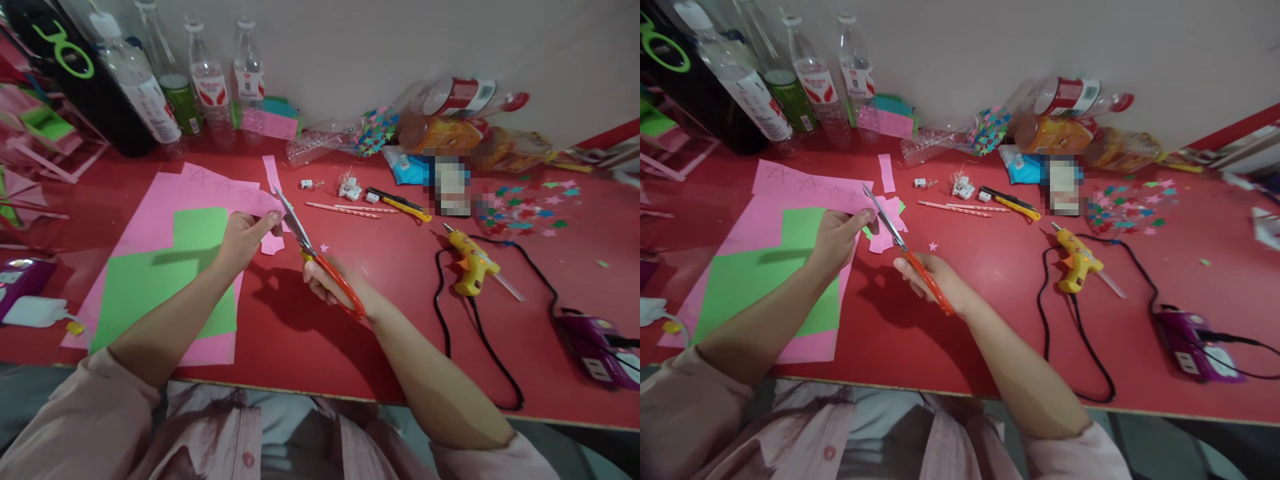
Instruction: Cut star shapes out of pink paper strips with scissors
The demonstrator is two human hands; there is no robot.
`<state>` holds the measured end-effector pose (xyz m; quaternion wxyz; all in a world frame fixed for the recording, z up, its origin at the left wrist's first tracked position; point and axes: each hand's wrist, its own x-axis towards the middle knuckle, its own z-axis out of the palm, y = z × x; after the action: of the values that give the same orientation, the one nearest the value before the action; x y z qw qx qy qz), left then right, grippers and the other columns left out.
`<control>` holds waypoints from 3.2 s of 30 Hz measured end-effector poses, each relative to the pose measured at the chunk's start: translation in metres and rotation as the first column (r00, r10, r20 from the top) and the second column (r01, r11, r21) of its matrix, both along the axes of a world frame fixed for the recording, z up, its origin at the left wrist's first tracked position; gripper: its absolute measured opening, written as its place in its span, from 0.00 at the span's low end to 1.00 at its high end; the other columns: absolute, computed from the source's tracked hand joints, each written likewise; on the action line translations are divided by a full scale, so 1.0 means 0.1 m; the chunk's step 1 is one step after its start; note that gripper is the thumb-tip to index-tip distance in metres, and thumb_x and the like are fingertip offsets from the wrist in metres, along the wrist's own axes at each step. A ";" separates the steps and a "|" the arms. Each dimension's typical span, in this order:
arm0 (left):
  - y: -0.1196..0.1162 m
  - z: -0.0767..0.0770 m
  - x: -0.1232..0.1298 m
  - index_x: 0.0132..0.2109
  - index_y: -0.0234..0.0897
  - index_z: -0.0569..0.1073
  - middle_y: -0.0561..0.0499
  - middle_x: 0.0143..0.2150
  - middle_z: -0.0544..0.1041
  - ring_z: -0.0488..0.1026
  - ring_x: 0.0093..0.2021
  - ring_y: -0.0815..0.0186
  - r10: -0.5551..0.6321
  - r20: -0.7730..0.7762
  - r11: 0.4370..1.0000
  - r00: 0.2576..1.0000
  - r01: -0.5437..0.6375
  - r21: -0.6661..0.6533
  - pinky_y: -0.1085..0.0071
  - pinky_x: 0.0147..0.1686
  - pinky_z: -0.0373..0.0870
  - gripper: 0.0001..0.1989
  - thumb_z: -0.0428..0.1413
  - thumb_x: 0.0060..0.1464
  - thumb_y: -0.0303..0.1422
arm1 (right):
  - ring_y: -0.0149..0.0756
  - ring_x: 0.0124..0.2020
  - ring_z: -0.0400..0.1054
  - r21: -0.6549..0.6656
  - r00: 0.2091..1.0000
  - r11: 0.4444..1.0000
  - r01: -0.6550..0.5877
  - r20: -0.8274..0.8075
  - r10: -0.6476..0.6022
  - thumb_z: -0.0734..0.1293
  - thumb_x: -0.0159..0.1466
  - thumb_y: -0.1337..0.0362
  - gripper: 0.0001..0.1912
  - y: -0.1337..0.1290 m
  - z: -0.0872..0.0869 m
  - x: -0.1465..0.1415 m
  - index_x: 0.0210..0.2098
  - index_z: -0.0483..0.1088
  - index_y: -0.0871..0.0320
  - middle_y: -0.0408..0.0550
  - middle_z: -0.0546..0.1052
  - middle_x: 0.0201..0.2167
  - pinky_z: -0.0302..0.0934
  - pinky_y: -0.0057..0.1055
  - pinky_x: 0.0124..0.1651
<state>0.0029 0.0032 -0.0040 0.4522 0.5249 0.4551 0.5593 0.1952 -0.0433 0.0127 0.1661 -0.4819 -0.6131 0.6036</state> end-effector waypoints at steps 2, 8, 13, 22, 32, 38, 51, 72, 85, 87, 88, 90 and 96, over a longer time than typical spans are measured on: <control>0.00 0.01 0.01 0.20 0.36 0.73 0.52 0.20 0.75 0.71 0.24 0.70 -0.017 0.038 1.000 0.999 0.018 -0.013 0.72 0.29 0.68 0.14 0.57 0.50 0.35 | 0.23 0.12 0.54 -0.006 1.000 1.000 0.012 -0.020 -0.012 0.58 0.59 0.35 0.29 0.00 -0.01 0.00 0.28 0.61 0.57 0.35 0.62 0.14 0.51 0.24 0.17; 0.01 0.04 0.05 0.26 0.35 0.71 0.55 0.20 0.72 0.70 0.23 0.73 -0.023 0.220 0.993 0.975 0.047 -0.107 0.72 0.30 0.68 0.12 0.61 0.47 0.38 | 0.24 0.12 0.53 -0.007 0.999 0.999 0.035 -0.030 -0.035 0.59 0.57 0.35 0.29 0.01 -0.01 -0.02 0.27 0.60 0.56 0.35 0.61 0.12 0.50 0.24 0.16; 0.01 0.01 0.04 0.28 0.36 0.70 0.54 0.22 0.74 0.72 0.26 0.71 -0.071 0.203 0.991 0.977 0.092 -0.100 0.71 0.32 0.69 0.11 0.60 0.49 0.38 | 0.23 0.11 0.53 -0.020 0.999 0.999 0.040 -0.009 -0.040 0.59 0.58 0.35 0.28 0.03 0.00 -0.01 0.26 0.59 0.56 0.35 0.61 0.12 0.50 0.24 0.15; 0.01 0.08 0.03 0.27 0.35 0.71 0.55 0.19 0.73 0.69 0.22 0.73 -0.038 0.086 0.999 0.996 0.039 -0.013 0.72 0.28 0.66 0.06 0.58 0.50 0.32 | 0.24 0.13 0.55 -0.009 0.998 1.000 0.012 0.068 -0.012 0.59 0.58 0.35 0.28 0.02 0.04 0.00 0.28 0.61 0.57 0.36 0.63 0.14 0.52 0.24 0.17; 0.03 0.08 0.01 0.26 0.35 0.72 0.56 0.18 0.71 0.68 0.21 0.73 -0.038 0.085 0.999 0.996 0.037 0.014 0.73 0.26 0.66 0.05 0.57 0.48 0.29 | 0.24 0.14 0.55 -0.011 0.997 0.999 -0.030 0.077 0.031 0.56 0.57 0.33 0.32 0.02 0.03 0.02 0.29 0.63 0.57 0.36 0.63 0.15 0.53 0.25 0.19; 0.03 0.07 0.01 0.26 0.35 0.72 0.56 0.18 0.71 0.68 0.20 0.74 -0.049 0.103 0.999 0.993 0.047 0.019 0.75 0.25 0.66 0.05 0.57 0.48 0.29 | 0.24 0.15 0.53 -0.001 0.998 0.998 -0.055 0.043 0.055 0.56 0.59 0.34 0.30 0.01 0.04 0.02 0.31 0.62 0.58 0.36 0.62 0.15 0.52 0.26 0.21; 0.02 0.06 0.02 0.25 0.35 0.71 0.56 0.18 0.71 0.68 0.21 0.74 -0.044 0.087 0.999 0.995 0.042 0.029 0.74 0.25 0.66 0.06 0.56 0.49 0.30 | 0.23 0.13 0.53 -0.003 0.998 1.000 -0.008 0.054 0.008 0.57 0.58 0.34 0.29 0.02 0.00 0.00 0.27 0.60 0.56 0.35 0.61 0.13 0.51 0.24 0.17; 0.02 0.10 0.01 0.24 0.35 0.71 0.56 0.17 0.71 0.67 0.20 0.74 -0.039 0.098 0.999 0.994 0.038 0.011 0.75 0.25 0.67 0.06 0.58 0.48 0.30 | 0.23 0.11 0.52 -0.027 1.000 1.000 -0.001 0.007 0.001 0.59 0.58 0.35 0.28 0.03 -0.01 0.01 0.26 0.59 0.56 0.34 0.60 0.11 0.48 0.23 0.15; 0.01 0.10 0.02 0.24 0.36 0.71 0.56 0.17 0.70 0.67 0.20 0.74 -0.035 0.108 0.999 0.994 0.035 0.003 0.74 0.25 0.67 0.07 0.57 0.48 0.30 | 0.23 0.12 0.52 -0.022 1.000 1.000 0.001 0.005 -0.001 0.60 0.59 0.37 0.27 0.02 0.01 0.00 0.25 0.59 0.56 0.34 0.60 0.11 0.48 0.24 0.16; 0.01 0.10 0.01 0.24 0.36 0.71 0.56 0.18 0.70 0.67 0.20 0.74 -0.036 0.103 0.999 0.994 0.037 0.000 0.73 0.26 0.67 0.07 0.58 0.48 0.30 | 0.23 0.11 0.51 -0.017 1.000 1.000 0.008 -0.001 -0.008 0.60 0.59 0.37 0.27 0.02 0.02 -0.01 0.25 0.58 0.56 0.34 0.59 0.11 0.47 0.24 0.16; 0.02 0.09 0.01 0.24 0.36 0.71 0.56 0.18 0.70 0.67 0.20 0.74 -0.042 0.105 0.999 0.994 0.043 0.001 0.73 0.26 0.67 0.07 0.58 0.48 0.31 | 0.23 0.12 0.50 -0.012 1.000 1.000 0.018 -0.001 -0.018 0.60 0.59 0.38 0.27 0.02 0.03 -0.01 0.25 0.58 0.56 0.34 0.59 0.11 0.47 0.24 0.16; 0.03 0.07 -0.02 0.25 0.36 0.72 0.55 0.18 0.71 0.68 0.21 0.73 -0.063 0.123 0.998 0.990 0.063 0.004 0.72 0.27 0.68 0.07 0.58 0.48 0.32 | 0.23 0.12 0.50 -0.002 0.999 0.999 0.041 0.010 -0.041 0.61 0.59 0.38 0.26 0.01 0.04 -0.01 0.25 0.58 0.56 0.34 0.58 0.11 0.47 0.23 0.16; 0.07 0.02 -0.06 0.26 0.36 0.72 0.56 0.21 0.73 0.69 0.22 0.74 0.013 0.198 1.000 0.980 -0.016 0.014 0.74 0.26 0.68 0.05 0.59 0.45 0.33 | 0.23 0.13 0.51 -0.020 1.000 1.000 0.010 -0.009 -0.011 0.61 0.59 0.38 0.27 0.02 0.02 0.03 0.26 0.60 0.57 0.35 0.59 0.13 0.48 0.23 0.16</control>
<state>-0.0034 0.0107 -0.0016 0.4870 0.4668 0.4072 0.6158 0.1981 -0.0418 0.0151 0.1672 -0.4841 -0.6037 0.6110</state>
